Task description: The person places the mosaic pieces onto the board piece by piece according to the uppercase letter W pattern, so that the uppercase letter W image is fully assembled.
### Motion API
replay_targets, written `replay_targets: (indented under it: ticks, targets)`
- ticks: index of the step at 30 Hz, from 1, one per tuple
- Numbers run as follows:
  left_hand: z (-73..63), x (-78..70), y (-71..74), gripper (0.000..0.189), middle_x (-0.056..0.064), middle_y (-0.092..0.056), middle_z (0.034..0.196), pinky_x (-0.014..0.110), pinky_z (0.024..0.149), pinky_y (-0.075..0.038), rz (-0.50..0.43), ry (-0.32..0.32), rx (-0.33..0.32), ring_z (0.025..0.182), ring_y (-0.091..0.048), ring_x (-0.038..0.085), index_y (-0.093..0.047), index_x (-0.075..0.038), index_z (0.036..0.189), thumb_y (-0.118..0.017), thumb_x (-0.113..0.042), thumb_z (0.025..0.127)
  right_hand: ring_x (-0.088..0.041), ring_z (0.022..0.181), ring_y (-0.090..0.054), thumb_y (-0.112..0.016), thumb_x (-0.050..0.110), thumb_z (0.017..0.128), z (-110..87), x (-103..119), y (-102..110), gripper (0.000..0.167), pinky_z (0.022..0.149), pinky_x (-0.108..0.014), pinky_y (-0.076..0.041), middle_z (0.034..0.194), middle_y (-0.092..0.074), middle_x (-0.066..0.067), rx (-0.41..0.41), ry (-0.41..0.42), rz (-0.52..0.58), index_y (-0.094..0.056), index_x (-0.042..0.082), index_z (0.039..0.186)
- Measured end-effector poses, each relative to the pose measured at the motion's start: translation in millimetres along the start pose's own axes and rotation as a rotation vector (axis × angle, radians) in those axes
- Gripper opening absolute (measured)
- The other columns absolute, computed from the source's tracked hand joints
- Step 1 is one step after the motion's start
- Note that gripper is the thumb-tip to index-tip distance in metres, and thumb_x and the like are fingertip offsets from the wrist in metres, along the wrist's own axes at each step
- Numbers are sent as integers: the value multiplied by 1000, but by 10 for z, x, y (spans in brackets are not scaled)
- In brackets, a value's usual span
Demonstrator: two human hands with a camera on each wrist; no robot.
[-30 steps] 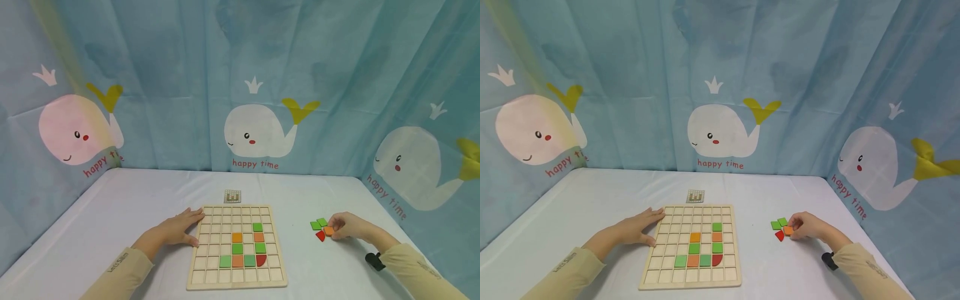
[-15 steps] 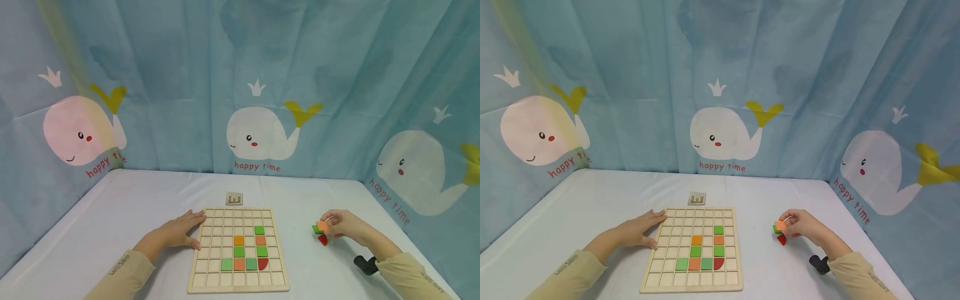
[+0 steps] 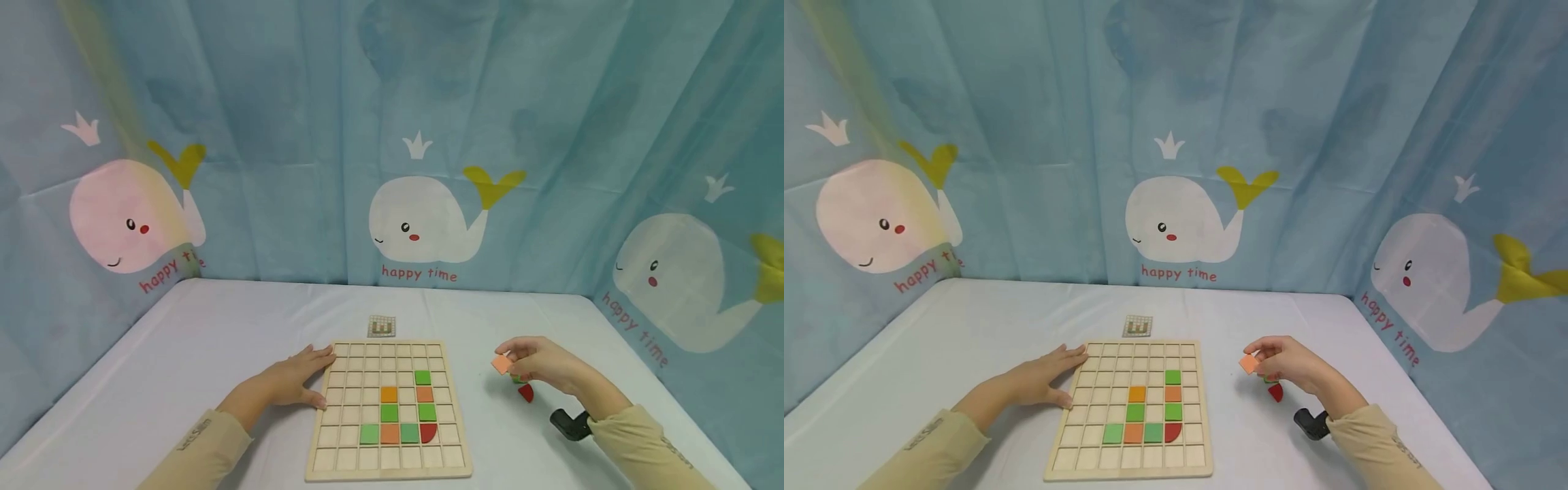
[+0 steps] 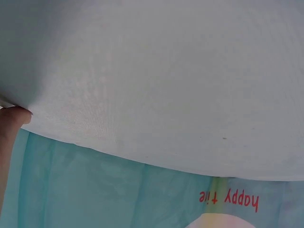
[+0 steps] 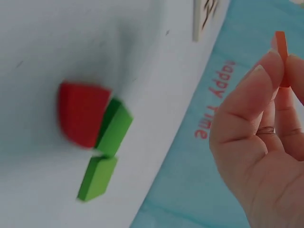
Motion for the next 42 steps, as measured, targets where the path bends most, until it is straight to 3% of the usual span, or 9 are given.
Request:
replay_targets:
  ticks: [12, 26, 33, 42]
  targets:
    - [-36, -4, 13, 93, 14, -25, 158, 72, 103, -21, -7, -5, 1, 143, -17, 45, -38, -4, 148, -74, -51, 76, -21, 74, -54, -61, -2, 85, 196, 167, -273, 31, 69, -33, -47, 88, -57, -7, 36, 23, 27, -56, -6, 116]
    - [-35, -28, 14, 92, 14, -27, 157, 74, 100, -23, 9, 3, -8, 142, -19, 46, -40, -4, 147, -75, -49, 76, -24, 77, -58, -63, -2, 86, 375, 286, -526, 41, 69, -34, -47, 85, -57, -6, 75, 26, 32, -52, -9, 125]
    - [-45, -35, 24, 91, 13, -27, 158, 75, 100, -23, 11, 12, 2, 142, -18, 45, -40, -5, 148, -75, -49, 77, -25, 78, -60, -64, -1, 87, 435, 371, -642, 32, 70, -34, -49, 84, -59, -5, 102, 47, 18, -56, -7, 117]
    - [-44, -41, 32, 91, 13, -27, 157, 74, 100, -23, 8, 14, 4, 142, -18, 45, -40, -4, 148, -76, -48, 77, -19, 74, -58, -62, -2, 89, 526, 435, -766, 33, 67, -31, -48, 82, -58, -4, 152, 75, -1, -60, -8, 122]
Point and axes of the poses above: each hand's wrist, its own z-axis towards the middle knuckle, its own y-axis out of the back of the hand, x = y × z, the point moved 3 cm from there along z, towards the middle knuckle
